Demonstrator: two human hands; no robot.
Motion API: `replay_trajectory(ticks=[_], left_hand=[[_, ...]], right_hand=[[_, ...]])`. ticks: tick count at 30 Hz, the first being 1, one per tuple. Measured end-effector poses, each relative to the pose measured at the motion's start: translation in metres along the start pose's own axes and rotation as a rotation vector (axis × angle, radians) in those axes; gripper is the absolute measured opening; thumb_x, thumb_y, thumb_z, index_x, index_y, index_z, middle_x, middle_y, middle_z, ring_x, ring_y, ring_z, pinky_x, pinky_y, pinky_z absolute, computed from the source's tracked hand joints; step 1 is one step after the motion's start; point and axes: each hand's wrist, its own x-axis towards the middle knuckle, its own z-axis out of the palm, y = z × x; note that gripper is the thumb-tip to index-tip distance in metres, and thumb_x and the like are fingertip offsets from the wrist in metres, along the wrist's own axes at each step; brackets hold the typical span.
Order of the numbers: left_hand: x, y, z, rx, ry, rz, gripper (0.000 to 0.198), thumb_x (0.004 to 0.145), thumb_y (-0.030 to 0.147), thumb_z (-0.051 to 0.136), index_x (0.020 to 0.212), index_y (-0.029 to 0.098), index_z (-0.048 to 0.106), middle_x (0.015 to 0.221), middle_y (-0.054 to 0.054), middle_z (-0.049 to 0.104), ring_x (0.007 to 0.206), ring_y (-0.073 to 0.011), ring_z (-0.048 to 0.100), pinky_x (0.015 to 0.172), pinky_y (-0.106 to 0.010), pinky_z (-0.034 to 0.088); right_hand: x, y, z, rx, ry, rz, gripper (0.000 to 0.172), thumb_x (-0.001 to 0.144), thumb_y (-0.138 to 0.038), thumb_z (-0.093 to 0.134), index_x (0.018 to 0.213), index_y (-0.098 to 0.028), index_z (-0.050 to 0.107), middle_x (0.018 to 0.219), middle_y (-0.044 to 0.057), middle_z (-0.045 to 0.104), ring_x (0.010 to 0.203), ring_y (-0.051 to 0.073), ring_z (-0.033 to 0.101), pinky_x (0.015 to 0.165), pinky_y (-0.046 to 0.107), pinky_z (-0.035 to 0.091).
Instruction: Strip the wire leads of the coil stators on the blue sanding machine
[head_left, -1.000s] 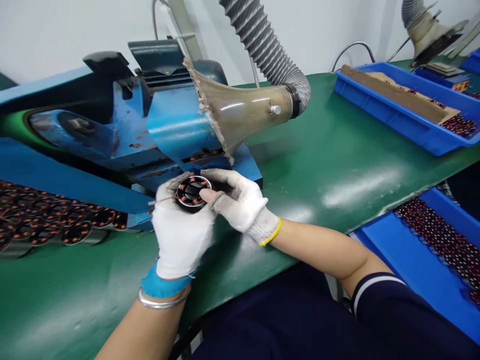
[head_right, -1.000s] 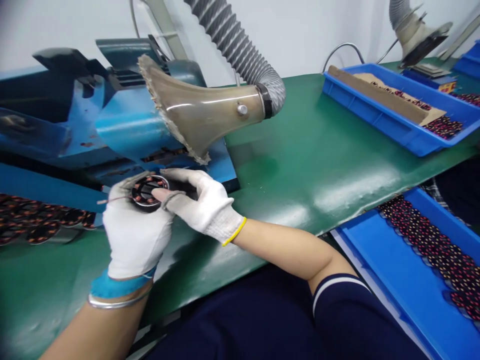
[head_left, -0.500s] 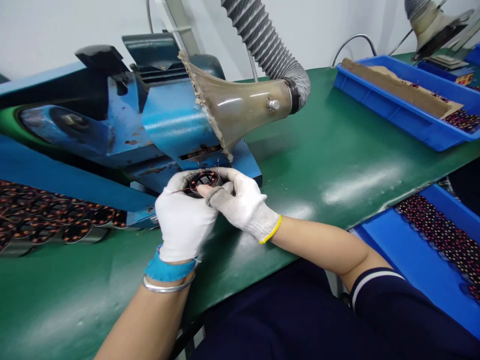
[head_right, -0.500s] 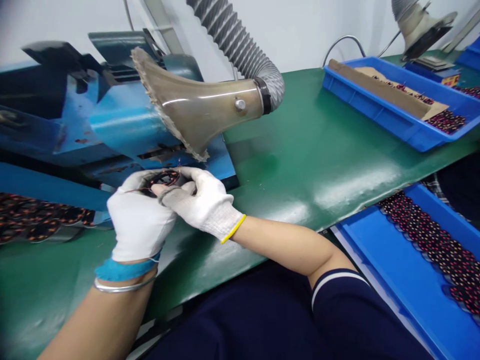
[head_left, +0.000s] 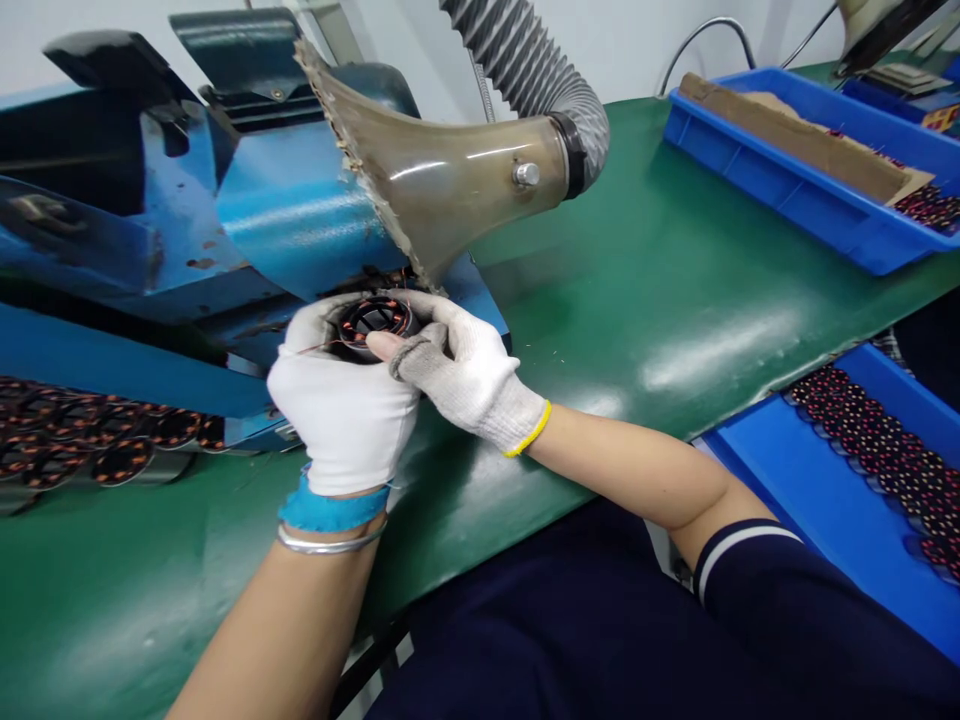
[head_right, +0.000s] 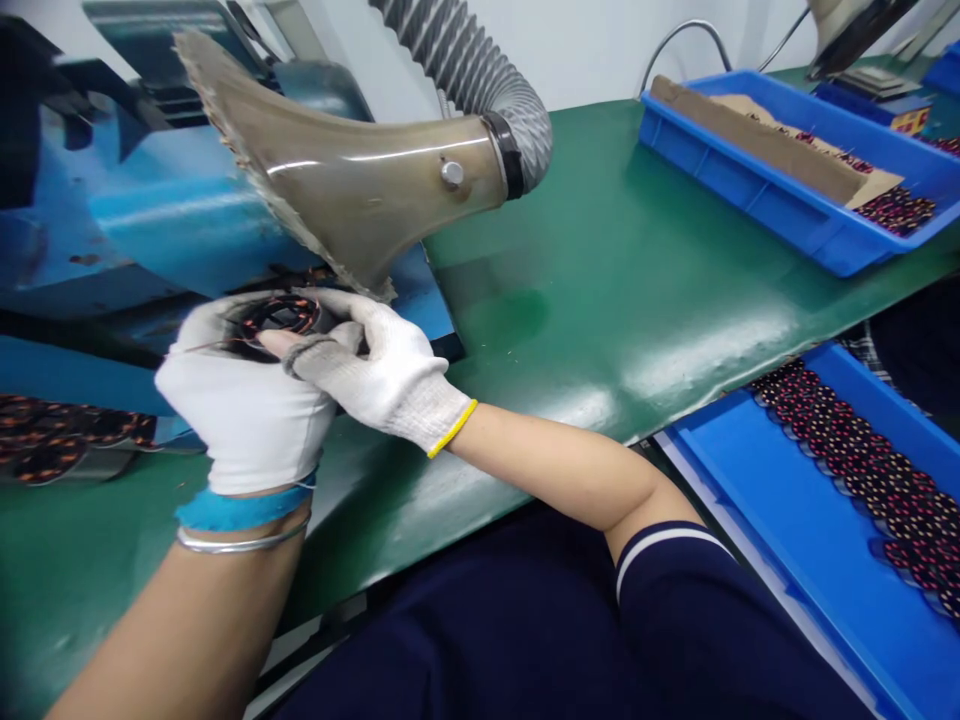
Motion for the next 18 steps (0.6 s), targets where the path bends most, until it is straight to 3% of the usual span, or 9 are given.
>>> replay_trajectory(ticks=[3,7,10,12,15,18], left_hand=[[-0.001,0.002,0.001,0.037,-0.032,0.009,0.056,0.076,0.054,0.109,0.116,0.02,0.088,0.115,-0.009,0.095,0.109,-0.0298,0.089,0.105,-0.047,0.08],[-0.016,0.0,-0.004,0.131,-0.01,0.069,0.049,0.082,0.054,0.105,0.117,0.022,0.092,0.111,-0.007,0.094,0.105,-0.0294,0.09,0.099,-0.045,0.078],[-0.031,-0.008,-0.012,0.154,0.022,0.185,0.047,0.086,0.051,0.103,0.122,0.023,0.093,0.111,-0.006,0.093,0.101,-0.0285,0.09,0.1,-0.045,0.076],[-0.037,-0.013,-0.016,0.113,0.018,0.225,0.045,0.086,0.048,0.104,0.121,0.023,0.09,0.11,-0.006,0.091,0.099,-0.0272,0.09,0.098,-0.043,0.075],[-0.04,-0.015,-0.017,0.059,-0.028,0.186,0.043,0.086,0.046,0.104,0.117,0.024,0.084,0.11,-0.004,0.088,0.1,-0.0262,0.088,0.096,-0.042,0.074],[-0.04,-0.014,-0.016,0.072,0.0,0.123,0.049,0.084,0.049,0.104,0.116,0.027,0.075,0.112,-0.004,0.085,0.105,-0.0286,0.087,0.097,-0.046,0.076]], right_hand=[[-0.001,-0.001,-0.001,0.146,-0.091,0.032,0.079,0.087,-0.057,0.118,0.148,-0.018,0.088,0.077,-0.011,0.069,0.086,0.019,0.078,0.102,0.034,0.076],[-0.012,-0.007,-0.002,0.227,0.035,0.055,0.066,0.076,-0.054,0.123,0.121,-0.024,0.085,0.088,-0.006,0.081,0.098,0.023,0.085,0.107,0.036,0.077],[-0.022,-0.013,-0.002,0.267,0.072,-0.024,0.05,0.082,-0.053,0.118,0.104,-0.027,0.081,0.106,0.004,0.089,0.108,0.027,0.088,0.106,0.039,0.079],[-0.026,-0.017,-0.004,0.212,0.097,-0.09,0.042,0.088,-0.051,0.114,0.097,-0.026,0.081,0.107,0.006,0.088,0.11,0.028,0.087,0.109,0.042,0.078],[-0.022,-0.016,-0.008,0.123,0.068,-0.125,0.039,0.091,-0.046,0.113,0.093,-0.025,0.081,0.101,0.005,0.085,0.112,0.029,0.086,0.116,0.045,0.075],[-0.009,-0.009,-0.011,0.203,0.069,-0.027,0.043,0.096,-0.051,0.112,0.097,-0.025,0.078,0.096,0.003,0.081,0.106,0.027,0.086,0.11,0.046,0.078]])
